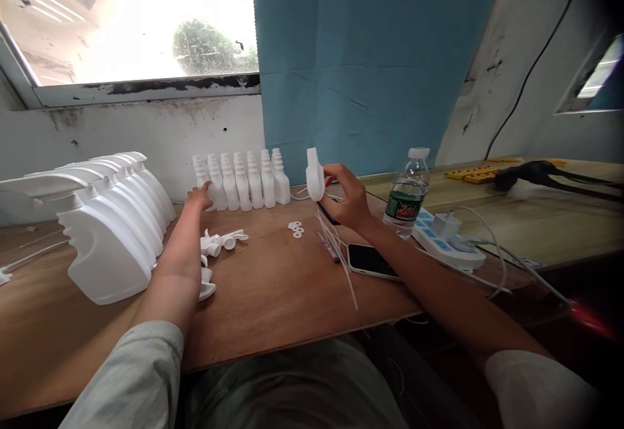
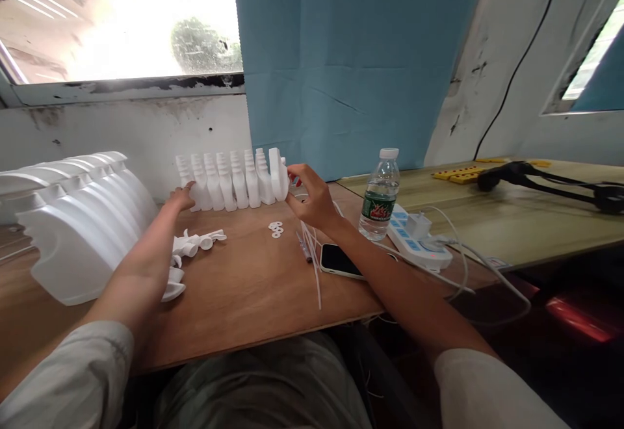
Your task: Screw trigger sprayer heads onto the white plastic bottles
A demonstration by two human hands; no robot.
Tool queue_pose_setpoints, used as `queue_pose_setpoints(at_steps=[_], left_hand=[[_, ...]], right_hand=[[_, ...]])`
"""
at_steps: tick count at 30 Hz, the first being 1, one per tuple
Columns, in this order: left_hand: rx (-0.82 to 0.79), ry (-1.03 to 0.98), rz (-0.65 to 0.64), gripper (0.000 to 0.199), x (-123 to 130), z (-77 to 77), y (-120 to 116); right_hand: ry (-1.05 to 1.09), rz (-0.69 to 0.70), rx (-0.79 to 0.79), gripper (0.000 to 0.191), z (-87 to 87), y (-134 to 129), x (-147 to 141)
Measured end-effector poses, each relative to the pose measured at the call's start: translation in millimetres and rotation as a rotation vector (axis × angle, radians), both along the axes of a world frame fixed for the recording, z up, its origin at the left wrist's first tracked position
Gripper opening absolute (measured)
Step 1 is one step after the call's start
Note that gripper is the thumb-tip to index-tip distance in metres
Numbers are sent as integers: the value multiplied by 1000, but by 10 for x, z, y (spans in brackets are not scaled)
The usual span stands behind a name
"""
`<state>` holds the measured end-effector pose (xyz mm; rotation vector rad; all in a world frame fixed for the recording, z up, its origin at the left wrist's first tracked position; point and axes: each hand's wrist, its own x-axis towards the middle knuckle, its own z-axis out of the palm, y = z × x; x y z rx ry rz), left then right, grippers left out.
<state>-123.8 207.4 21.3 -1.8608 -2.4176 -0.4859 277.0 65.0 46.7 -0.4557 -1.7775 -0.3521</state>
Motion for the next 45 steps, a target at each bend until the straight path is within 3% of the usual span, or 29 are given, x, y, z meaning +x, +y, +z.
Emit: queue_pose_setpoints(at_steps=[7,17,20,24,27,29,32,34,36,40,45], left_hand=[[-6,-8,20,86,-37,21,21],[58,-68,48,45,-104,-40,-66],[164,-85,118,39,-141,128,-164],[396,-105,192,36,-96,537,-347],[621,-173,10,47,151,799,-542],[708,-293,-171,62,426,843,-740],[615,-621,-445,69,884,650,-1182],[497,-846,-663,64,1122,398,-1538],[350,-955,-768,64,1262,138,-1868],[281,-827,-813,61,1289,-172,-2206],[358,-444,-741,62,1144,-210,-2119]], right_hand=[[-6,-3,-32,26,-27,26,-8],[31,-59,-95,28,-52,67,0],[136,-19,-182,31,-44,102,7],[332,110,-334,37,2,201,14],[424,255,-437,41,44,295,47],[465,329,-463,40,60,348,94],[533,354,-384,37,65,403,183],[569,344,-287,37,66,423,233],[588,370,-219,38,77,437,264],[648,483,-182,36,126,467,310],[773,598,-136,41,194,521,462]])
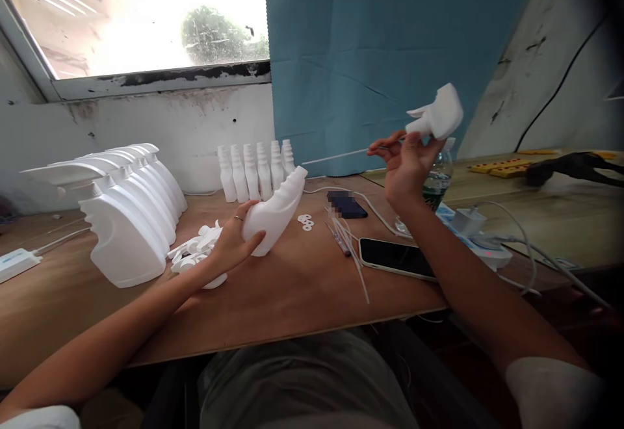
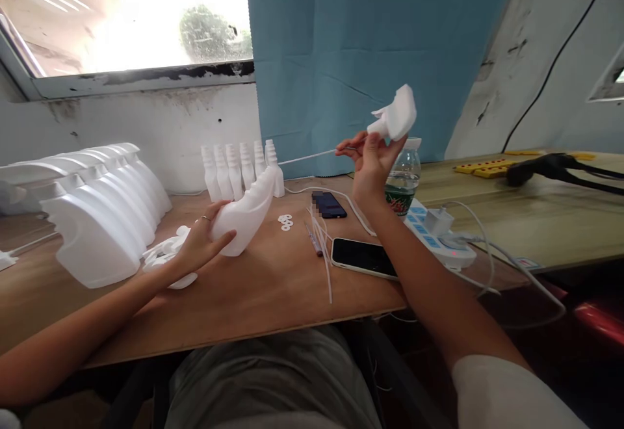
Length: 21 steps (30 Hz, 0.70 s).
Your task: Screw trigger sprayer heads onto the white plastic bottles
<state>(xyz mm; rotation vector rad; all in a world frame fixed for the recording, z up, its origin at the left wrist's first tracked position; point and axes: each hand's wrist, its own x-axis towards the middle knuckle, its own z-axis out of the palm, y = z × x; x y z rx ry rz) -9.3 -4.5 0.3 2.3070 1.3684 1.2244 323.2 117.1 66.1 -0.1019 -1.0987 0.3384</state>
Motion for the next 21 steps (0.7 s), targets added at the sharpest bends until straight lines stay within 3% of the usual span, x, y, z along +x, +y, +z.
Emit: queue_pose_setpoints(at_steps=[6,15,21], left_hand=[[55,133,116,63,-104,6,79],[72,140,100,63,-99,-7,56],[71,143,101,62,-106,-13,59]], right_hand=[[95,156,-27,23,73,-18,182],[-49,194,-8,32,58,-61,166],[83,153,-32,22,93,-93,216]])
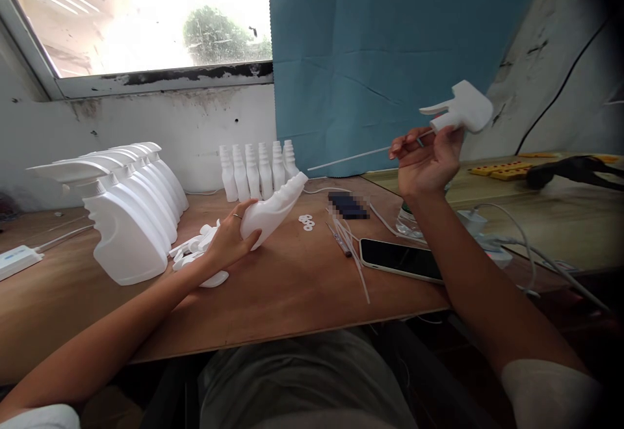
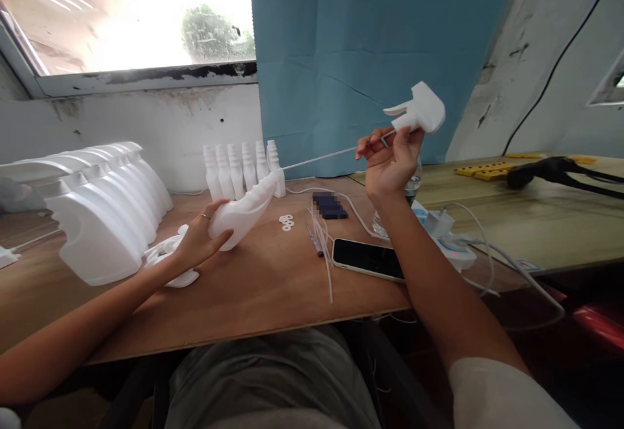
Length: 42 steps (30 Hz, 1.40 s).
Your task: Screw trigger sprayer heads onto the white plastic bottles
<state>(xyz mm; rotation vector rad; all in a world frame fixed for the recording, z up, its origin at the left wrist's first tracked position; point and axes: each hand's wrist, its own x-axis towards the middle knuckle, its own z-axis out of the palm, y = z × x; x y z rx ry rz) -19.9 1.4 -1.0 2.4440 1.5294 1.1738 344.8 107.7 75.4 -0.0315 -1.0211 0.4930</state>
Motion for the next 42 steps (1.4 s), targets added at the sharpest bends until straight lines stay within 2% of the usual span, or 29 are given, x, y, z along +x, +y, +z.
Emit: queue_pose_setpoints(at_steps=[3,5,11,16,19,22,25,27,29,33,35,37,39,42], left_hand=[[8,9,-21,62,-1,-7,1],[21,12,-56,62,12,-15,-11],[46,-31,-227,63,153,-55,-143],[-92,-161,-325,62,279,-100,-246],[-207,-242,-350,63,307,-117,-274],[-271,-289,-350,63,304,-107,-293],[-349,-280,-365,62,291,-46,-287],[-343,-282,-389,60,295,57,-247],[-243,-331,-403,58,313,242,-177],[28,-399,-324,55,345,828,-26],[82,-323,-316,49,325,1132,-3],[78,-227,-296,44,283,1371,-37],[19,-129,-271,41,235,1520,-108],[-52,-44,-267,35,190,1596,-202]], right_hand=[[-24,11,-31,26,-1,-13,-17],[-93,68,-39,31,-16,-43,-78],[-283,242,-169,34,-44,-313,-472],[-568,389,-144,31,-36,-587,-863],[-711,521,-195,35,-79,-654,-1081],[-637,621,-209,33,-145,-650,-1277],[-546,658,-204,30,-183,-617,-1427],[-524,664,-217,30,-179,-597,-1497],[-516,663,-223,31,-157,-589,-1554],[-582,701,-228,32,-116,-616,-1665],[-624,740,-229,33,-114,-640,-1725],[-628,771,-225,33,-123,-657,-1780],[-623,789,-233,32,-135,-665,-1818],[-642,795,-234,33,-147,-671,-1841]])
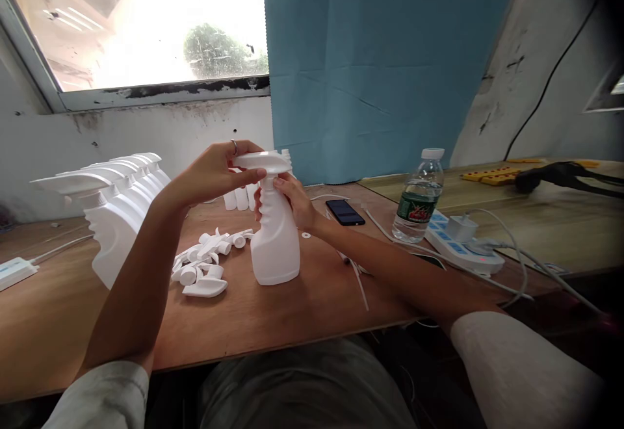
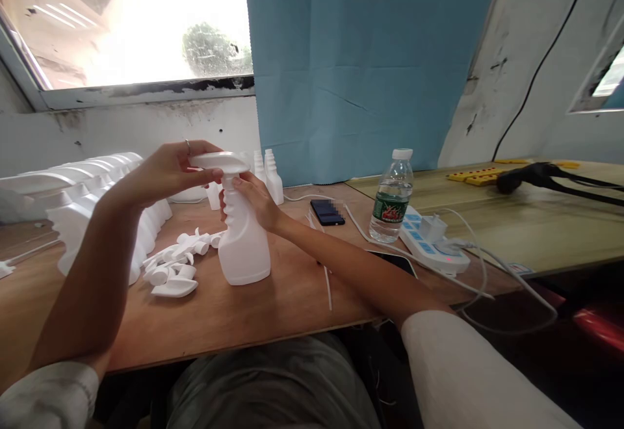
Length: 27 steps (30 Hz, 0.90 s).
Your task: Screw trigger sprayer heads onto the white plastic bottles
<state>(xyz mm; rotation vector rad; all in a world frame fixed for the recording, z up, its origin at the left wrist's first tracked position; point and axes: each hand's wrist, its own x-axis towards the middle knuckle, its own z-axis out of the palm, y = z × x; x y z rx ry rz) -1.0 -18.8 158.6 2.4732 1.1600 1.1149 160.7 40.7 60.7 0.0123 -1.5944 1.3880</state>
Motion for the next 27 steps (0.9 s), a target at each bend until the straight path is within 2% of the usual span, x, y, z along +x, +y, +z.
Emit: queue_pose_setpoints(at_steps=[12,15,20,24,27], left_hand=[[-42,-97,43,31,95,-52,32],[-48,-91,60,31,104,-47,10],[-49,-71,41,32,75,-45,10],[-64,-50,25,33,58,-39,17],[-59,-43,32,32,63,-38,10]], right_hand=[[-2,-58,3,36,-27,-37,-14],[-1,-69,21,38,-35,-14,-24],[25,-1,-7,35,-25,-18,-20],[20,-72,4,42,-22,-39,-30],[38,-66,0,42,-23,-46,-35]])
